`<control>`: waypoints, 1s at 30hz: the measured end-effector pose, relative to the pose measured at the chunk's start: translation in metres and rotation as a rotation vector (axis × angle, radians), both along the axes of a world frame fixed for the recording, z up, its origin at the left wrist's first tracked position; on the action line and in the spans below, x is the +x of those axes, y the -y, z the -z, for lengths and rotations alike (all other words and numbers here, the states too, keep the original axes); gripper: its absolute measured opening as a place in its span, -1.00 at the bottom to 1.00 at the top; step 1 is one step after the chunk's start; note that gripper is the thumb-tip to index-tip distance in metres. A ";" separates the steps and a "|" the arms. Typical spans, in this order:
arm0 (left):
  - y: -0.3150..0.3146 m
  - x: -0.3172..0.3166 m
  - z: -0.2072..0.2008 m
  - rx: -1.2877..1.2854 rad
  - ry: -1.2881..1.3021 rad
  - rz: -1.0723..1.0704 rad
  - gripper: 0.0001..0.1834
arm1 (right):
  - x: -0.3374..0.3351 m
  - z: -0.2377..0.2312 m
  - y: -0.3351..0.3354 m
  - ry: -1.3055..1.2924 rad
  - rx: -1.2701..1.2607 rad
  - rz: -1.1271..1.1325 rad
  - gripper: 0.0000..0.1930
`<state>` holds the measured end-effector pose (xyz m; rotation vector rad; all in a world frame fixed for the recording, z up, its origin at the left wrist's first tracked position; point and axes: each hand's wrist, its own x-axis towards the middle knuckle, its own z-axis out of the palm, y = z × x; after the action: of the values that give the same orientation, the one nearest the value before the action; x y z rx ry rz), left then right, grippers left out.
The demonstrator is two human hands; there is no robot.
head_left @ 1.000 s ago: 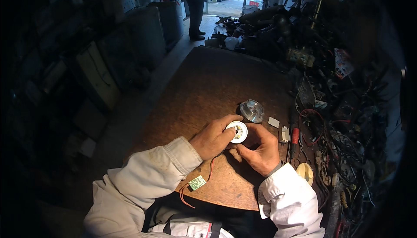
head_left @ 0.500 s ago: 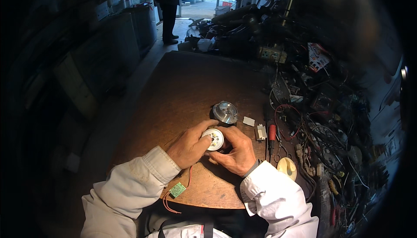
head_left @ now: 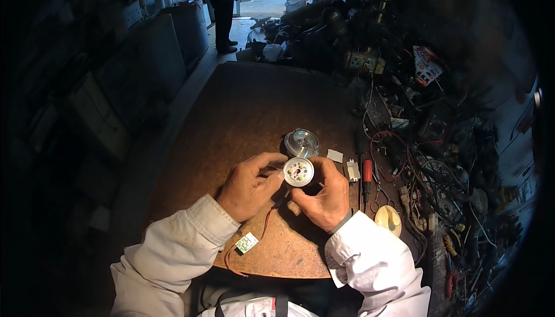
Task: The person handles a small circuit board and a cylindrical metal heat sink, connecting wires and inspecting the assembly. They repeatedly open and close the heat sink housing, adjust internal components, and place the parts on the workbench while another person stands nearby.
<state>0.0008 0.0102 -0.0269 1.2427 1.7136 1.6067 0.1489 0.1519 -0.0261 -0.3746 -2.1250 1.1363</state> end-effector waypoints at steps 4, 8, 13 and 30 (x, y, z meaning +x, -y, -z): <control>0.001 0.009 -0.019 -0.023 0.065 0.028 -0.49 | 0.001 0.005 -0.003 0.000 -0.023 -0.008 -0.43; 0.001 0.010 -0.015 -0.004 0.003 0.067 -0.32 | 0.000 0.010 -0.005 -0.055 0.026 -0.027 -0.39; -0.004 0.015 -0.014 0.001 0.143 0.148 -0.21 | 0.006 0.002 -0.004 -0.147 0.246 -0.009 -0.42; -0.002 -0.004 -0.013 0.073 0.352 0.223 -0.33 | 0.000 0.003 -0.004 -0.117 0.043 -0.119 -0.35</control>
<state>-0.0029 0.0118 -0.0141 1.0646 1.2653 1.6488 0.1486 0.1556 -0.0289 -0.1590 -2.0883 1.1484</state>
